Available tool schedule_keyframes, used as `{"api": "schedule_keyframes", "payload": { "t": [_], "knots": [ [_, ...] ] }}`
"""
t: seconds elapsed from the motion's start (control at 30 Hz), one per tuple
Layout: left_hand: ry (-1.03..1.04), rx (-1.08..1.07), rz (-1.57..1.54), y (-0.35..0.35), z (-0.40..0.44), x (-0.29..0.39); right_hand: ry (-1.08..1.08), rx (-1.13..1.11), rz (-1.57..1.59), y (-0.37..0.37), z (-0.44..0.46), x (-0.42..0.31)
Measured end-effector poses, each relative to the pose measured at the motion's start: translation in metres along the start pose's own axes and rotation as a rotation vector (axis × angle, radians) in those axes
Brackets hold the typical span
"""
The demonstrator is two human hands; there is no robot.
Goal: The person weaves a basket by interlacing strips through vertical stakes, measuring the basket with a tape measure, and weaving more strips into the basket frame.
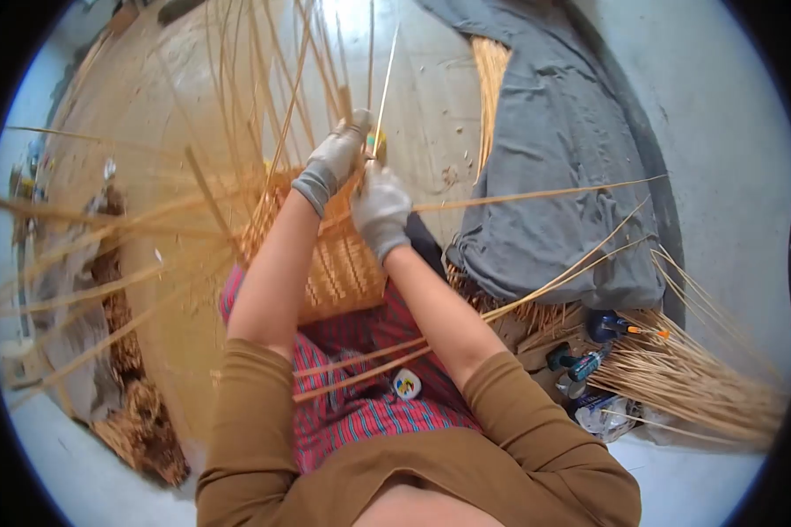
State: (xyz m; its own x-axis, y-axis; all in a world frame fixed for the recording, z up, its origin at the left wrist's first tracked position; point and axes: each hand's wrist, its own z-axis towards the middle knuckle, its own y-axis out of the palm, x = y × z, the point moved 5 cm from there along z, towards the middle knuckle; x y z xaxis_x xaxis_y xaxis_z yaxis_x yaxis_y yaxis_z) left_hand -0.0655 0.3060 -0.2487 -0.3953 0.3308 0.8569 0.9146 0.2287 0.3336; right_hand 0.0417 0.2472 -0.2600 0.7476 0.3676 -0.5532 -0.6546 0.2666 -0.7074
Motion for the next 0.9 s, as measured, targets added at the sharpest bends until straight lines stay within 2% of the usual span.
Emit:
{"api": "schedule_keyframes", "payload": {
  "t": [0.03, 0.07, 0.1, 0.13, 0.17, 0.2, 0.27, 0.3, 0.33, 0.37, 0.43, 0.5, 0.53, 0.57, 0.6, 0.63, 0.67, 0.7, 0.73, 0.77, 0.8, 0.83, 0.87, 0.9],
  "knots": [
    [0.259, 0.061, 0.709, -0.021, -0.015, -0.01, -0.045, 0.007, 0.002, 0.001, 0.001, 0.001],
    [0.185, 0.098, 0.703, -0.031, -0.053, -0.022, 0.123, -0.014, 0.148, 0.013, 0.001, 0.015],
    [0.231, -0.002, 0.611, -0.02, -0.109, -0.01, -0.069, -0.02, 0.009, 0.023, 0.001, 0.017],
    [0.291, -0.097, 0.516, -0.013, -0.16, -0.005, 0.101, -0.157, -0.053, 0.014, 0.01, 0.009],
    [0.204, -0.158, 0.557, -0.023, -0.2, -0.015, 0.216, -0.297, -0.007, 0.006, 0.015, 0.005],
    [0.137, -0.231, 0.597, -0.031, -0.241, -0.022, 0.225, -0.295, -0.034, 0.011, 0.017, 0.007],
    [-0.077, -0.218, 0.679, -0.047, -0.31, -0.054, 0.214, -0.291, -0.087, 0.009, 0.015, 0.009],
    [0.109, -0.187, 1.029, -0.044, -0.335, -0.054, 0.206, -0.293, -0.081, 0.006, 0.011, 0.01],
    [0.305, -0.145, 1.373, -0.039, -0.356, -0.055, 0.086, -0.132, 0.072, -0.005, 0.008, 0.007],
    [0.37, -0.047, 1.49, -0.045, -0.371, -0.061, -0.035, 0.033, 0.223, -0.019, 0.004, 0.0],
    [0.502, 0.07, 1.614, -0.064, -0.39, -0.076, -0.089, 0.198, 0.275, -0.072, -0.016, -0.028],
    [0.512, 0.184, 1.575, -0.092, -0.392, -0.087, 0.054, -0.315, 0.673, -0.102, -0.055, -0.049],
    [0.512, 0.275, 1.533, -0.103, -0.392, -0.085, 0.146, -0.524, 1.037, -0.109, -0.085, -0.064],
    [0.562, 0.323, 1.368, -0.099, -0.388, -0.068, -0.532, -0.6, 0.673, -0.133, -0.108, -0.082],
    [0.593, 0.33, 1.377, -0.096, -0.383, -0.059, -0.193, -1.019, 0.967, -0.131, -0.147, -0.086],
    [0.599, 0.292, 1.282, -0.095, -0.377, -0.05, 0.248, -1.621, 1.072, -0.149, -0.166, -0.105],
    [0.604, 0.247, 1.197, -0.094, -0.369, -0.038, 0.526, -1.641, 1.065, -0.151, -0.177, -0.106],
    [0.726, 0.177, 1.27, -0.079, -0.362, -0.025, 0.394, -1.292, 1.175, -0.14, -0.173, -0.105],
    [0.748, 0.099, 1.277, -0.067, -0.355, -0.016, 0.278, -0.94, 1.252, -0.132, -0.168, -0.101],
    [0.709, 0.091, 1.151, -0.068, -0.348, -0.013, -0.334, -0.696, 1.003, -0.149, -0.127, -0.116],
    [0.667, 0.085, 1.025, -0.073, -0.341, -0.012, -0.206, -0.779, 1.238, -0.137, -0.121, -0.109],
    [0.677, 0.077, 1.04, -0.086, -0.332, -0.017, -0.088, -0.733, 1.5, -0.13, -0.114, -0.105],
    [0.481, 0.122, 0.767, -0.118, -0.315, -0.033, 0.035, -0.68, 1.758, -0.125, -0.105, -0.103],
    [0.285, 0.163, 0.493, -0.144, -0.302, -0.046, 0.152, -0.58, 1.583, -0.138, -0.071, -0.098]
  ]
}}
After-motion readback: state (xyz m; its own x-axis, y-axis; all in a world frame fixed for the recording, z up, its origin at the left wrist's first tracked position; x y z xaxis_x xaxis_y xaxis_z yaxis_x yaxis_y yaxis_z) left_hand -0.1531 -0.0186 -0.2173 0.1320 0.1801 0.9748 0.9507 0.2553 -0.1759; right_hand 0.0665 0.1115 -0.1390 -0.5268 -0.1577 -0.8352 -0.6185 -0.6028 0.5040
